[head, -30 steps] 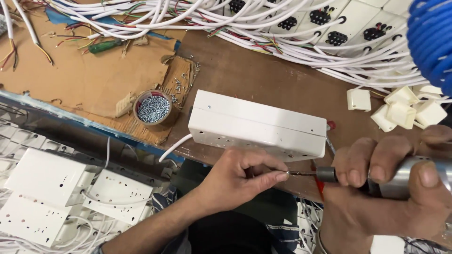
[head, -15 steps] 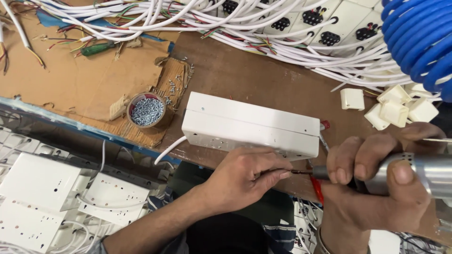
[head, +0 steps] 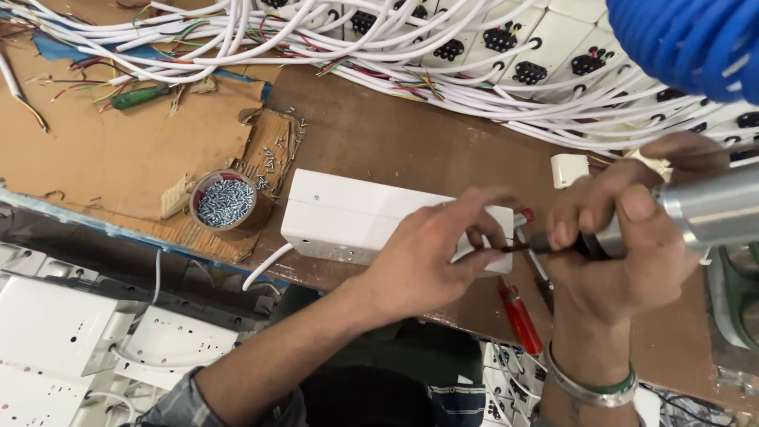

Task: Assembling plastic electronic boxes by managing wiring, using a mallet to fit components, and securing with a pneumatic screwdriver.

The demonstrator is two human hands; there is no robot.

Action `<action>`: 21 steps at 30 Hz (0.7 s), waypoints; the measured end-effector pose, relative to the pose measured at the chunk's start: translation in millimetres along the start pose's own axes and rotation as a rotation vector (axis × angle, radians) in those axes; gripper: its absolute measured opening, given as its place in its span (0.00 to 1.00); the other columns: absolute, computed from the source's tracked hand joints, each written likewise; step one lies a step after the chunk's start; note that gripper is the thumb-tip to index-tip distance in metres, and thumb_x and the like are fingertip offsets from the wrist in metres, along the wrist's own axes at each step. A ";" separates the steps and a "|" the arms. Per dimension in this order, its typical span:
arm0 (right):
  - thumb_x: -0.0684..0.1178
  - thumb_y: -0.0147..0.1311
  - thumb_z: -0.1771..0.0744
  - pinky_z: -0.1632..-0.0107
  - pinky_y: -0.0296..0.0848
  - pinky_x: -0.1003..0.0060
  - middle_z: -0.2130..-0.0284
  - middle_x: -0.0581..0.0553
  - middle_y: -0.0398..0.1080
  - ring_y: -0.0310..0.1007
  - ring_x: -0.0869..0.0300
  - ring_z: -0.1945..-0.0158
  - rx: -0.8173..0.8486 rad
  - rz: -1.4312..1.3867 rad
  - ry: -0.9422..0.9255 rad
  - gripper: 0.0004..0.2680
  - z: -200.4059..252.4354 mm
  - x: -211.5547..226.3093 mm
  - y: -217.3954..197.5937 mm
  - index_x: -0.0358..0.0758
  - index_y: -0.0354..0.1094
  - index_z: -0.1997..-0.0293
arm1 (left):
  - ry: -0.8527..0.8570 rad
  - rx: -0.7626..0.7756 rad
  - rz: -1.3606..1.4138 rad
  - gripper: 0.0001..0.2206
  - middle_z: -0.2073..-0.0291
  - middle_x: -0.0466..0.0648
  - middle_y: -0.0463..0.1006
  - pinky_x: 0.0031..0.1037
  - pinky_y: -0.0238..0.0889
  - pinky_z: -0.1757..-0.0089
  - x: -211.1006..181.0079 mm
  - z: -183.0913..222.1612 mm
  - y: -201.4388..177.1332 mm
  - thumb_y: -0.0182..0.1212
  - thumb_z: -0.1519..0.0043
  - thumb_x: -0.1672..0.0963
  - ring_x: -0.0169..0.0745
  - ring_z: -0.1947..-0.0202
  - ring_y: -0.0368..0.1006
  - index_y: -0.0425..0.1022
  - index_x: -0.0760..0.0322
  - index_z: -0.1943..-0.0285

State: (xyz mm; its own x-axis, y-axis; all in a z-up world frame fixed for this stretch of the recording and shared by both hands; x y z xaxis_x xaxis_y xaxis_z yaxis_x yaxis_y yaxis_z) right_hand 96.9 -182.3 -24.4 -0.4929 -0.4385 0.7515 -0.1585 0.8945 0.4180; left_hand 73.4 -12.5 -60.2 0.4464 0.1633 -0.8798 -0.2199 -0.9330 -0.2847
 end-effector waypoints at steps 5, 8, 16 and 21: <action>0.39 0.59 0.31 0.75 0.65 0.64 0.79 0.45 0.60 0.61 0.60 0.80 0.037 0.021 -0.054 0.14 -21.4 -16.7 -4.5 0.34 0.58 0.41 | 0.075 0.010 -0.100 0.31 0.53 0.49 0.82 0.42 0.66 0.45 5.6 -10.5 -1.5 0.59 0.41 0.64 0.56 0.48 0.76 0.55 0.63 0.26; 0.38 0.60 0.33 0.75 0.64 0.65 0.80 0.46 0.61 0.62 0.62 0.81 -0.013 0.101 -0.012 0.16 -26.7 -27.5 -5.2 0.33 0.59 0.41 | 0.113 0.000 -0.200 0.31 0.50 0.49 0.80 0.45 0.62 0.41 6.4 -12.9 -0.8 0.56 0.42 0.65 0.59 0.43 0.72 0.53 0.67 0.26; 0.39 0.59 0.30 0.73 0.66 0.68 0.77 0.45 0.62 0.62 0.63 0.76 0.124 0.028 0.113 0.14 -21.3 -46.9 -3.9 0.29 0.57 0.41 | 0.029 -0.021 -0.293 0.26 0.55 0.48 0.81 0.45 0.62 0.46 15.8 -14.6 4.1 0.55 0.41 0.63 0.54 0.46 0.73 0.58 0.71 0.30; 0.40 0.58 0.28 0.73 0.66 0.68 0.75 0.44 0.63 0.63 0.63 0.76 0.207 0.069 0.103 0.14 -23.0 -44.0 4.4 0.30 0.55 0.39 | 0.038 -0.031 -0.288 0.26 0.56 0.49 0.82 0.45 0.62 0.46 16.0 -15.8 3.5 0.55 0.41 0.63 0.55 0.47 0.73 0.59 0.71 0.31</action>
State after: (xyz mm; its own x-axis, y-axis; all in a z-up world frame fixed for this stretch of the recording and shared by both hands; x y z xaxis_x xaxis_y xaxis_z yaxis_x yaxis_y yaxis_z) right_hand 137.5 -161.0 -43.9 -0.4206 -0.3725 0.8272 -0.3043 0.9169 0.2582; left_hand 93.5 -18.2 -69.3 0.5192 0.4115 -0.7491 -0.0531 -0.8592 -0.5088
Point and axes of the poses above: each hand's wrist, its own z-axis away from the middle knuckle, its own y-axis out of the palm, x = y × z, the point moved 7 cm from there along -z, towards the middle knuckle
